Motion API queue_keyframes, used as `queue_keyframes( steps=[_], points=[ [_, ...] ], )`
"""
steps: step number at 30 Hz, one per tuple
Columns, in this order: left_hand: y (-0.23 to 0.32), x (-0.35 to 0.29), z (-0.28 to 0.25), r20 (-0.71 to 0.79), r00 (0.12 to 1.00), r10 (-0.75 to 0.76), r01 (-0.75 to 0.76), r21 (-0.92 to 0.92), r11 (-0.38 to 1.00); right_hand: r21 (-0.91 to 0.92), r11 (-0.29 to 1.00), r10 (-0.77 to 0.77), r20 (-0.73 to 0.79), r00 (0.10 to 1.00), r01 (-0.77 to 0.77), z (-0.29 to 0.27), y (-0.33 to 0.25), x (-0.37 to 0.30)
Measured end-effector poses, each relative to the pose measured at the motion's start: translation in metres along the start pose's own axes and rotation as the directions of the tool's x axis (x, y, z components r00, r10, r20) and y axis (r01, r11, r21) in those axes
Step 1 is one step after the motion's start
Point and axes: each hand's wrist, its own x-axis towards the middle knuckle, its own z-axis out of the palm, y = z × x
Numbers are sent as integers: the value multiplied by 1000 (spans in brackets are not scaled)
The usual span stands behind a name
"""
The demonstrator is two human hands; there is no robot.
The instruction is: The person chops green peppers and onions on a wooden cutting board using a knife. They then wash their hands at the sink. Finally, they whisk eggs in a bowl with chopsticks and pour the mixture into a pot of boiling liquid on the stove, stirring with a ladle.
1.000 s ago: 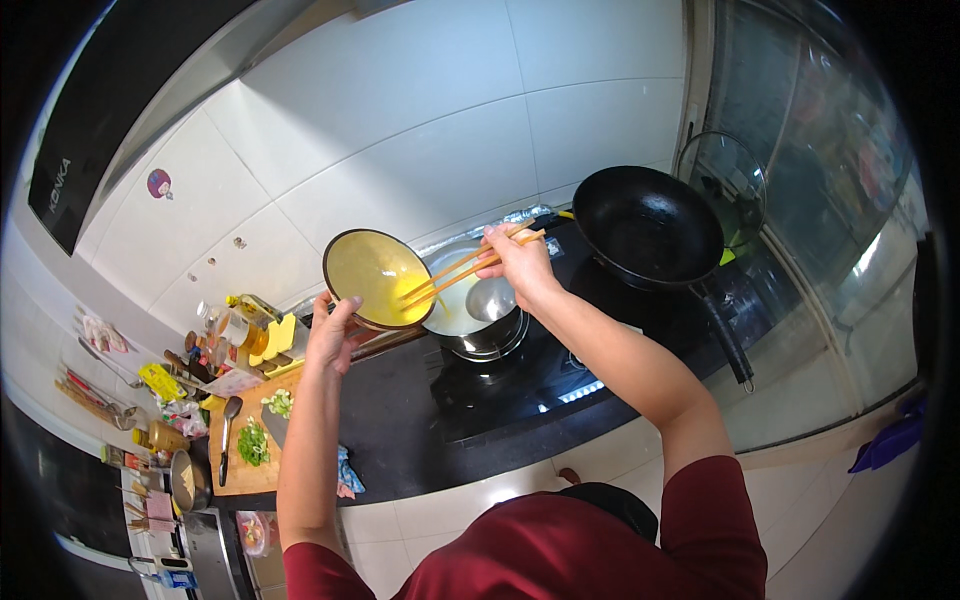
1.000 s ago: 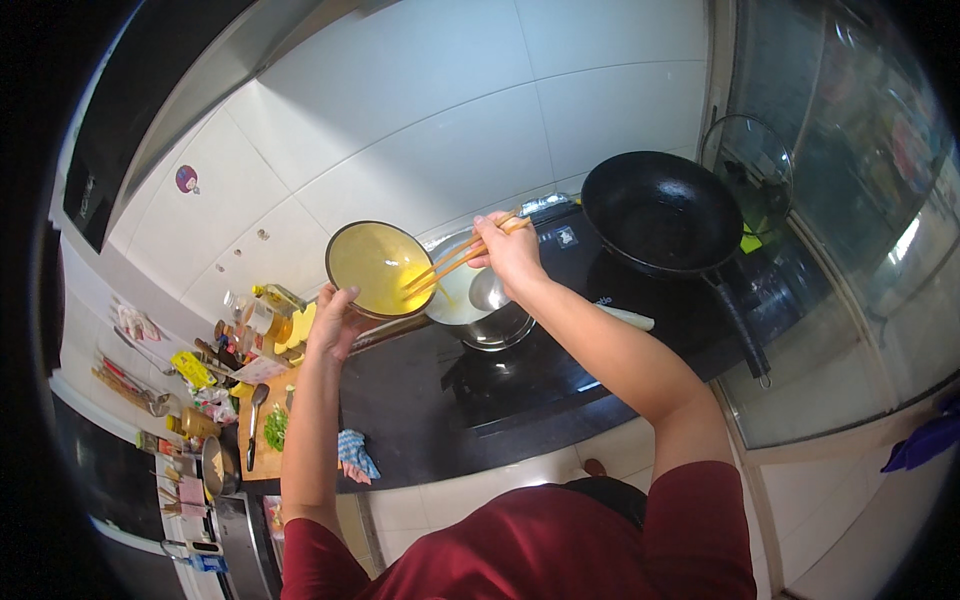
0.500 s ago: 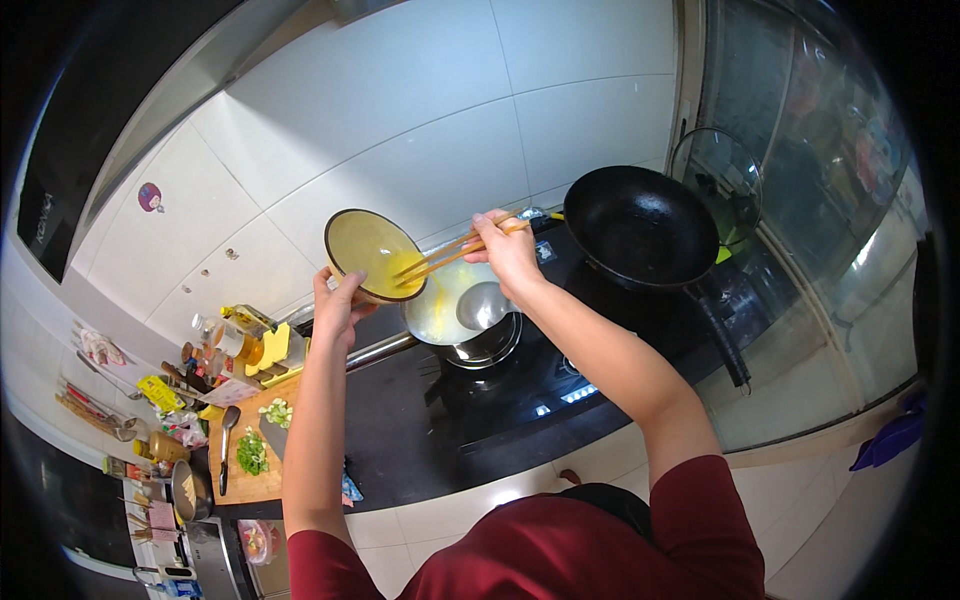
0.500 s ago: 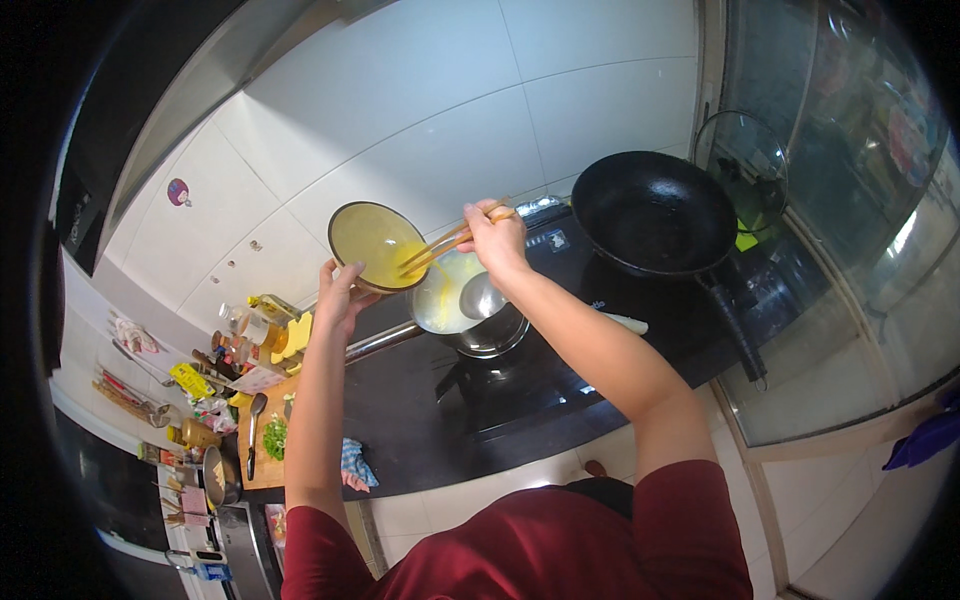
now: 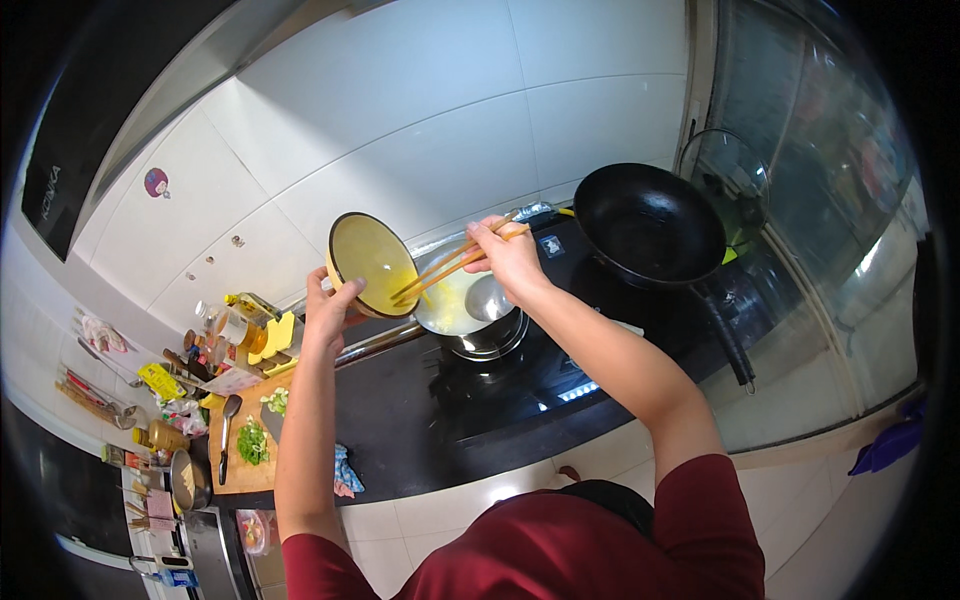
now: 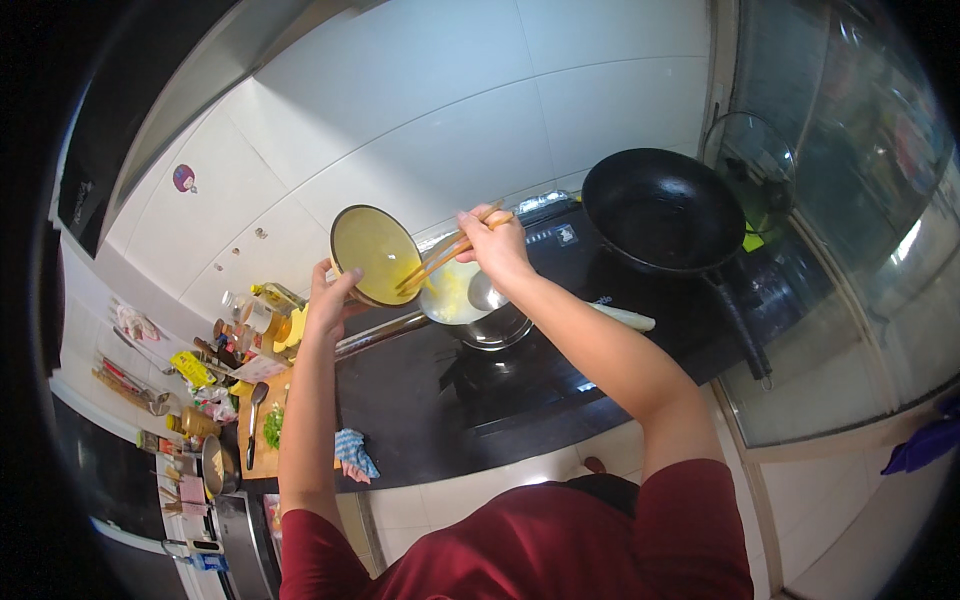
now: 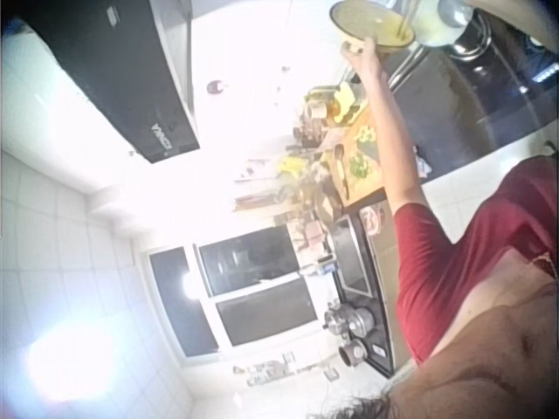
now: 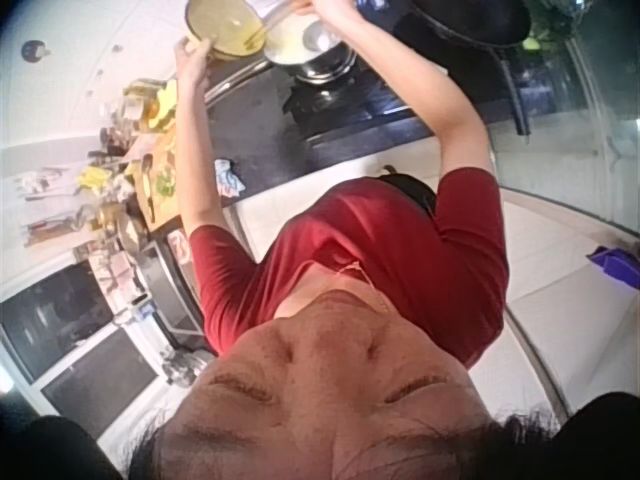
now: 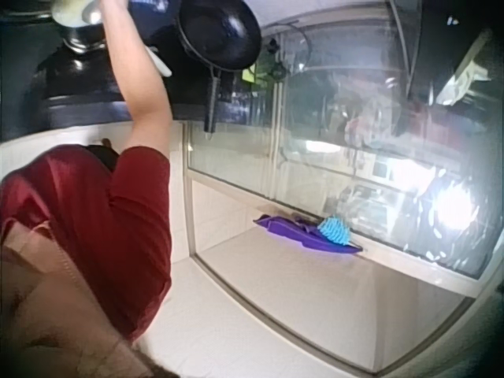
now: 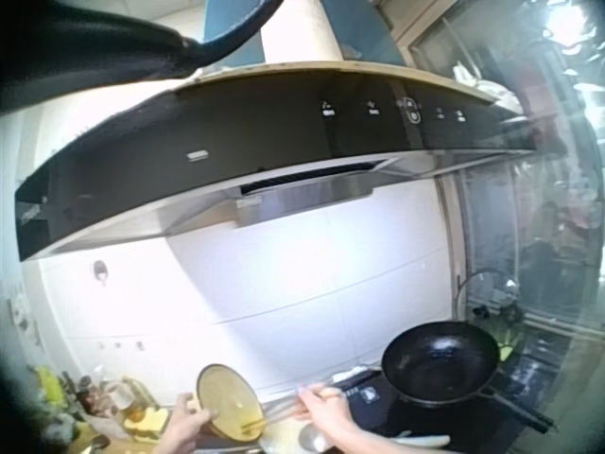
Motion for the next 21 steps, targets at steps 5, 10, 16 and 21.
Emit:
queue_keyframes(
  steps=[5,10,16,21],
  points=[
    [9,-10,-2,79,996,-34,29,66,997,14,999,32,-6,999,-32,-7,-1,-6],
    [8,10,13,60,997,-57,52,78,996,11,1000,-28,-36,999,28,-13,4,4],
    [17,34,57,83,993,85,-94,114,989,-22,984,-177,-137,975,176,-26,5,24],
    [24,39,88,168,970,175,-204,170,964,-150,974,-194,-151,969,172,-45,-13,22]
  ],
)
